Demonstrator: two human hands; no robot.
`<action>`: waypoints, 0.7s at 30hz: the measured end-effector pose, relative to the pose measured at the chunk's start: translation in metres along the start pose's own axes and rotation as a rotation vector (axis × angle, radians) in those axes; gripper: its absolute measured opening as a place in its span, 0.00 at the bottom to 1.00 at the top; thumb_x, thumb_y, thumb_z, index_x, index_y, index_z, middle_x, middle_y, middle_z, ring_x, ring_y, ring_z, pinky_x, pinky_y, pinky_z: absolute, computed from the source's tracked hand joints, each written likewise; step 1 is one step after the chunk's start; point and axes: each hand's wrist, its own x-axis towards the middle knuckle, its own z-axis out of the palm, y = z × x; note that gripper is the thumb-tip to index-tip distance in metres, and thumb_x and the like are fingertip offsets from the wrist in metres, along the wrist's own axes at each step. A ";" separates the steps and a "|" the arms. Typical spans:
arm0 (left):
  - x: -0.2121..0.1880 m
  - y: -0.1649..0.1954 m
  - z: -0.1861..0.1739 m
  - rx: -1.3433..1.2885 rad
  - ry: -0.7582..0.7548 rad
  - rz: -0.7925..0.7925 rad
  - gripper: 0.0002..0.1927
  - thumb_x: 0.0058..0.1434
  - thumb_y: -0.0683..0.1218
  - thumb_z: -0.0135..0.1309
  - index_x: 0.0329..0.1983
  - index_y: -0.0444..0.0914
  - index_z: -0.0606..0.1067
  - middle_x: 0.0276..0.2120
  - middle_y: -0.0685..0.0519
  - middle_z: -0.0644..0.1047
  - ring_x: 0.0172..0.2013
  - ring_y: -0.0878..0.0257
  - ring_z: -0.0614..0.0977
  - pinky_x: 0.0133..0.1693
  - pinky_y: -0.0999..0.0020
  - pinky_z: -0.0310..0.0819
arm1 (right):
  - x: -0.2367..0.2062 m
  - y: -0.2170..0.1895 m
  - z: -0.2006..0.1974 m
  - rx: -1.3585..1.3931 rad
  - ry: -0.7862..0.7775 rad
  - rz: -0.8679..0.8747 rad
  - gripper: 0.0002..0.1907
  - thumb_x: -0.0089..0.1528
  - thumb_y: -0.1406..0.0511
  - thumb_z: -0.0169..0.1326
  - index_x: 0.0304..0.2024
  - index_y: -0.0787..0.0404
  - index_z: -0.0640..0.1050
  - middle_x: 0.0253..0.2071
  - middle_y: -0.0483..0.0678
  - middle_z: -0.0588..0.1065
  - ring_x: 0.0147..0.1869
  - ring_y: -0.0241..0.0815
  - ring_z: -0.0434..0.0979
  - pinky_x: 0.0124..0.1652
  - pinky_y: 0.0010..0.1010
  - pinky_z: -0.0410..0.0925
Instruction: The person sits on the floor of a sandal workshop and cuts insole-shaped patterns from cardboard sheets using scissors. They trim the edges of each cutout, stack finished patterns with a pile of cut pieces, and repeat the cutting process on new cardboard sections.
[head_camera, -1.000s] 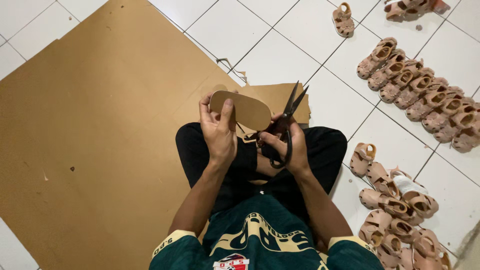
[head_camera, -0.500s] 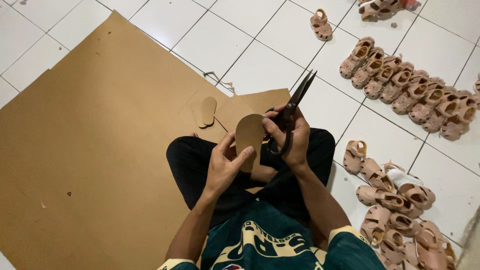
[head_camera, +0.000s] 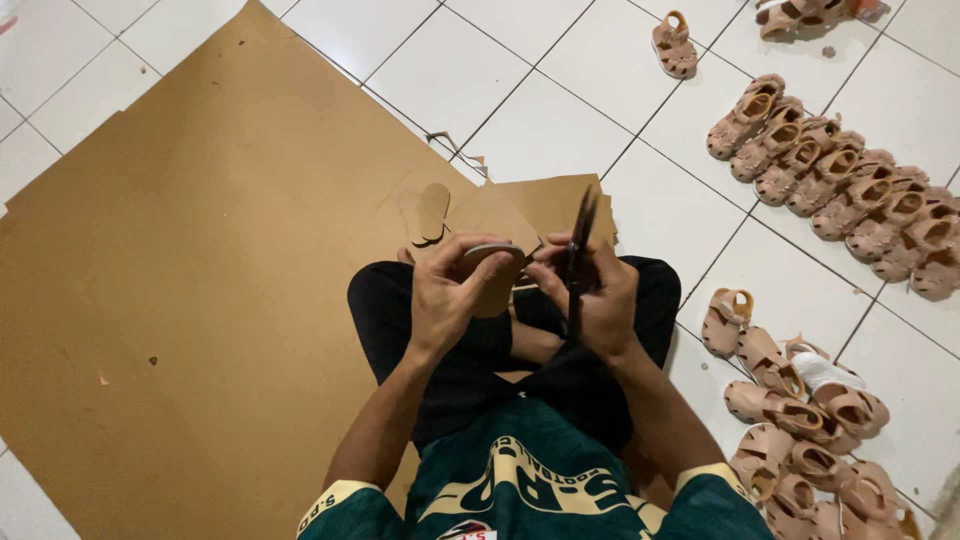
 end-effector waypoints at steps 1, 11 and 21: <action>0.002 0.002 -0.005 -0.006 -0.016 0.016 0.10 0.66 0.42 0.62 0.48 0.33 0.80 0.45 0.51 0.82 0.45 0.64 0.85 0.49 0.73 0.81 | 0.002 -0.003 -0.006 -0.130 -0.020 -0.101 0.21 0.61 0.65 0.67 0.53 0.64 0.76 0.39 0.46 0.81 0.42 0.35 0.84 0.42 0.26 0.76; -0.004 0.017 -0.022 -0.078 -0.086 0.096 0.08 0.69 0.43 0.60 0.47 0.34 0.77 0.45 0.54 0.78 0.46 0.66 0.81 0.51 0.74 0.75 | 0.009 -0.031 -0.034 -0.616 -0.290 -0.407 0.31 0.49 0.48 0.72 0.46 0.60 0.82 0.24 0.43 0.73 0.22 0.34 0.74 0.22 0.25 0.65; -0.009 0.016 -0.022 -0.188 -0.110 0.094 0.09 0.68 0.43 0.61 0.47 0.34 0.77 0.44 0.54 0.76 0.46 0.67 0.79 0.50 0.74 0.74 | 0.007 -0.035 -0.033 -0.511 -0.349 -0.406 0.31 0.49 0.52 0.74 0.47 0.64 0.81 0.22 0.42 0.72 0.21 0.33 0.72 0.21 0.25 0.64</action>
